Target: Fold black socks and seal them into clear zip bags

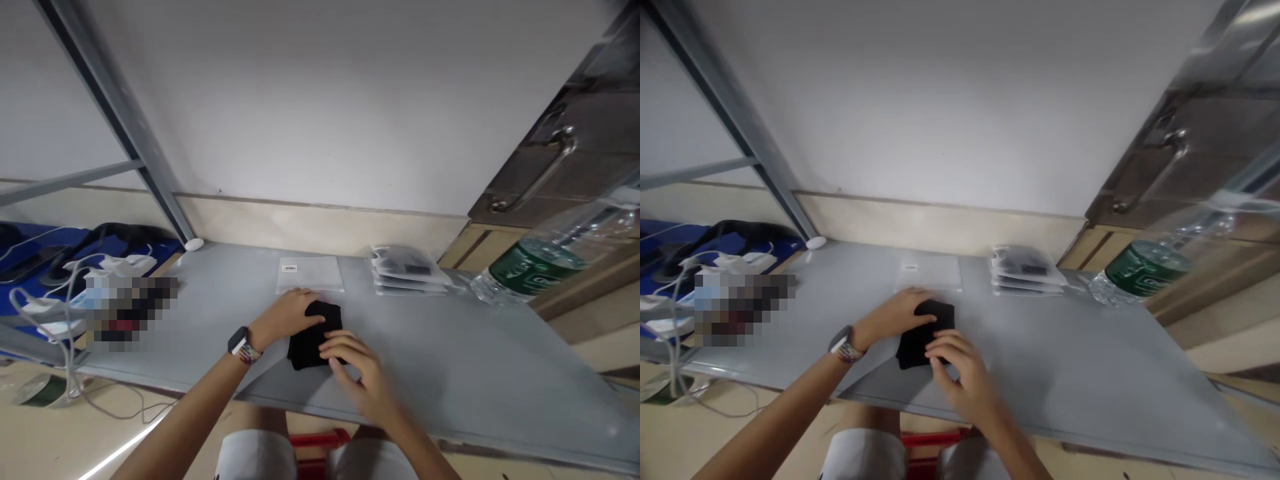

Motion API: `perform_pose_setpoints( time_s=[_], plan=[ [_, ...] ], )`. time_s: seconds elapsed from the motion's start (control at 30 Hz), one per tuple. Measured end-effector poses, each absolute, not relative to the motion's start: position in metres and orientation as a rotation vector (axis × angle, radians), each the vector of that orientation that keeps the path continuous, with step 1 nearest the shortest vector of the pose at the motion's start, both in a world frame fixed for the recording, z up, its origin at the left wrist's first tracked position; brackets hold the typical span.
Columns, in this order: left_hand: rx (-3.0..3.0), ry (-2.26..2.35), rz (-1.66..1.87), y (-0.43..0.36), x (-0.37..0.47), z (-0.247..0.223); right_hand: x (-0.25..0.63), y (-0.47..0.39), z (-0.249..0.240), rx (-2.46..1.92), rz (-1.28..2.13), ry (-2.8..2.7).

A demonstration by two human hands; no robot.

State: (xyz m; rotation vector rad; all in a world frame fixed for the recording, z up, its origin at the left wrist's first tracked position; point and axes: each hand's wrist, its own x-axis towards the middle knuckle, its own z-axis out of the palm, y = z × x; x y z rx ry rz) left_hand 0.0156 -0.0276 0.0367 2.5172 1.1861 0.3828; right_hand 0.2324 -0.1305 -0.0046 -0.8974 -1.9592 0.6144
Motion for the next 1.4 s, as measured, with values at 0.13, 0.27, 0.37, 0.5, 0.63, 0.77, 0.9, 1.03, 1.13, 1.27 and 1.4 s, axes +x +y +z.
perform_pose_setpoints(
  time_s=[0.13, 0.27, 0.37, 0.5, 0.63, 0.77, 0.9, 1.03, 1.13, 1.27, 1.4],
  plan=[
    [2.43, 1.13, 0.328, -0.028, 0.011, 0.031, 0.237, -0.15, -0.023, -1.312, 0.298, -1.852],
    [2.226, 1.272, 0.376, -0.034, 0.005, 0.025, 0.23, -0.149, -0.032, -1.527, 0.197, -1.869],
    [2.004, 1.19, 0.416, -0.038, 0.001, 0.027, 0.223, -0.138, -0.032, -1.533, 0.319, -1.808],
    [1.68, 1.122, 0.523, -0.051, -0.005, 0.04, 0.218, -0.124, -0.023, -1.388, 0.605, -1.689],
    [1.284, 1.024, 0.564, -0.072, -0.009, 0.049, 0.217, -0.118, -0.003, -1.329, 0.96, -1.467],
    [1.076, 0.878, 0.531, -0.085, -0.007, 0.045, 0.216, -0.11, 0.013, -1.311, 1.086, -1.177],
    [1.061, 0.78, 0.588, -0.085, 0.0, 0.04, 0.221, -0.1, 0.022, -1.276, 1.238, -1.054],
    [0.996, 0.782, 0.689, -0.081, 0.009, 0.042, 0.231, -0.098, 0.024, -1.157, 1.414, -0.768],
    [0.917, 0.783, 0.818, -0.075, 0.017, 0.044, 0.232, -0.106, 0.021, -0.866, 1.646, -0.449],
    [1.038, 0.833, 0.895, -0.064, 0.03, 0.04, 0.218, -0.118, 0.014, -0.609, 1.757, -0.385],
    [1.356, 0.932, 0.819, -0.061, 0.036, 0.031, 0.209, -0.12, 0.002, -0.805, 1.682, -0.363]
  ],
)
